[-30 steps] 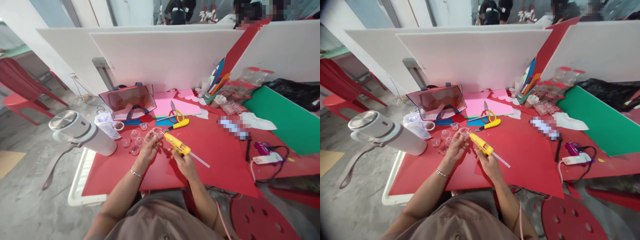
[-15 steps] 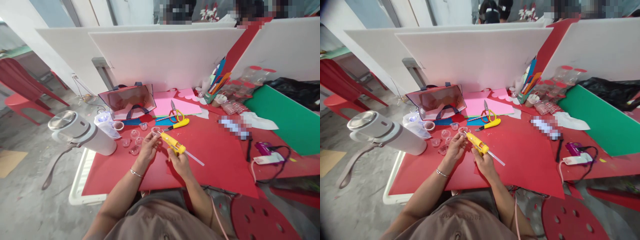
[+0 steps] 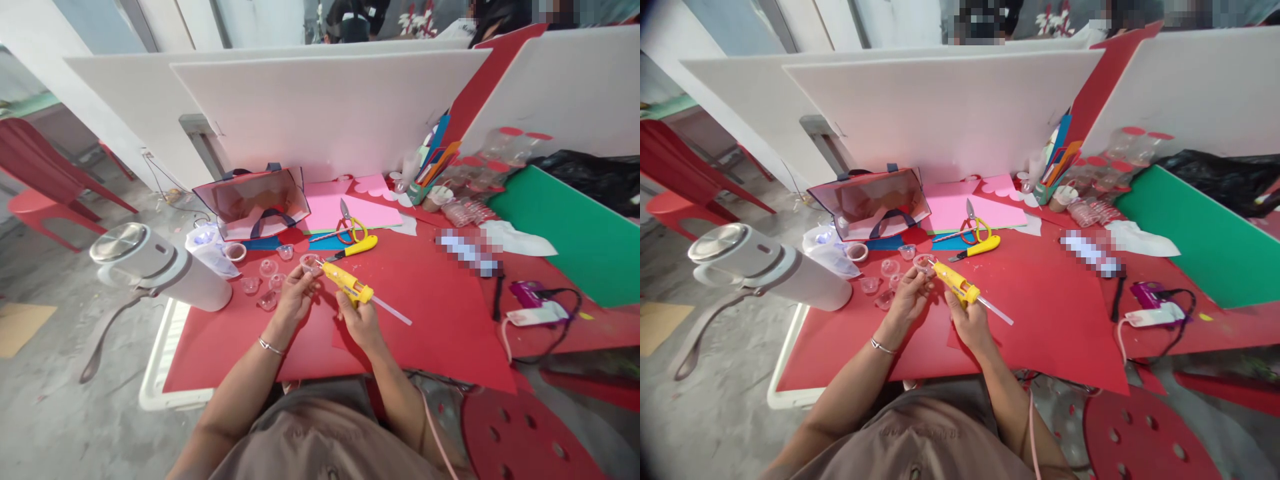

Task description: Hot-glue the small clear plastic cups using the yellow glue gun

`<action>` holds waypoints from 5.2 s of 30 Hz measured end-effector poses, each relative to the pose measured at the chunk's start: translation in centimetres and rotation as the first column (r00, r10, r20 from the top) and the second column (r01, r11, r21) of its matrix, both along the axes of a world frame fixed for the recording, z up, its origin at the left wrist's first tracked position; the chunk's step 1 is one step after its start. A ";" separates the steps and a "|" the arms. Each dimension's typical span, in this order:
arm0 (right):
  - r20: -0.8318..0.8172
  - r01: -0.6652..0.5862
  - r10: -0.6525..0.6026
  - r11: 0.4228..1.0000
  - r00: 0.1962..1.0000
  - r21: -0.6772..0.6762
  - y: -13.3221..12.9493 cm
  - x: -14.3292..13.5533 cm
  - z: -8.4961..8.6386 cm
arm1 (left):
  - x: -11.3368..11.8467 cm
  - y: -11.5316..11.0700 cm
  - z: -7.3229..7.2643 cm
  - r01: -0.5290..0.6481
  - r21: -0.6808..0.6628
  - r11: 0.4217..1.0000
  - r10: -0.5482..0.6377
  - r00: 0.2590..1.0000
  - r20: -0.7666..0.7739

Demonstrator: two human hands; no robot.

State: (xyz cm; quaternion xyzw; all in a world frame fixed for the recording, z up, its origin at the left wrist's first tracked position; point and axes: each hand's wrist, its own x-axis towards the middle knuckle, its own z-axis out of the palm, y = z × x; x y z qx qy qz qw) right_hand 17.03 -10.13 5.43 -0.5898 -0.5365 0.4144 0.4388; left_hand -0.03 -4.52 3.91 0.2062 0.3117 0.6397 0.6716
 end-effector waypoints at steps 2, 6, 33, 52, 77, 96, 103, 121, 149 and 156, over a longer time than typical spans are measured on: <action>-0.011 -0.010 0.010 1.000 1.000 0.006 0.0 0.1 0.1 | 0.0 0.0 0.0 0.002 0.003 1.000 -0.002 1.000 -0.011; -0.051 -0.026 0.027 0.999 0.998 0.020 0.1 0.1 0.4 | 0.1 -0.1 0.0 0.012 0.004 1.000 -0.012 1.000 -0.023; -0.508 -0.175 0.157 0.984 0.847 0.012 0.7 -0.3 -1.7 | 0.3 -0.5 1.2 -0.135 0.059 0.989 0.142 0.979 -0.145; -0.548 -0.171 0.134 0.985 0.826 -0.017 0.7 -0.3 -1.5 | 0.4 -0.5 0.9 -0.152 0.082 0.985 0.164 0.974 -0.158; -0.557 -0.164 0.117 0.986 0.823 -0.035 0.6 -0.5 -1.1 | 0.5 -0.4 0.9 -0.156 0.086 0.984 0.169 0.972 -0.163; -0.555 -0.161 0.117 0.986 0.824 -0.032 0.4 -0.6 -0.9 | 0.5 -0.4 0.7 -0.170 0.074 0.983 0.179 0.975 -0.135; -0.560 -0.145 0.101 0.989 0.823 -0.036 0.6 -0.2 -1.7 | 0.4 -0.4 0.7 -0.143 0.084 0.986 0.154 0.977 -0.147; -0.550 -0.170 0.138 0.985 0.824 -0.007 0.3 -0.2 -2.2 | 0.5 -0.3 0.6 -0.178 0.084 0.981 0.187 0.973 -0.132; -0.485 -0.122 0.092 0.992 0.870 -0.031 0.4 0.2 -1.2 | 0.4 -0.5 0.6 -0.087 0.031 0.996 0.089 0.993 -0.078; -0.495 -0.126 0.098 0.992 0.863 -0.024 0.4 0.3 -1.3 | 0.3 -0.6 0.4 -0.043 0.016 0.999 0.044 0.998 -0.042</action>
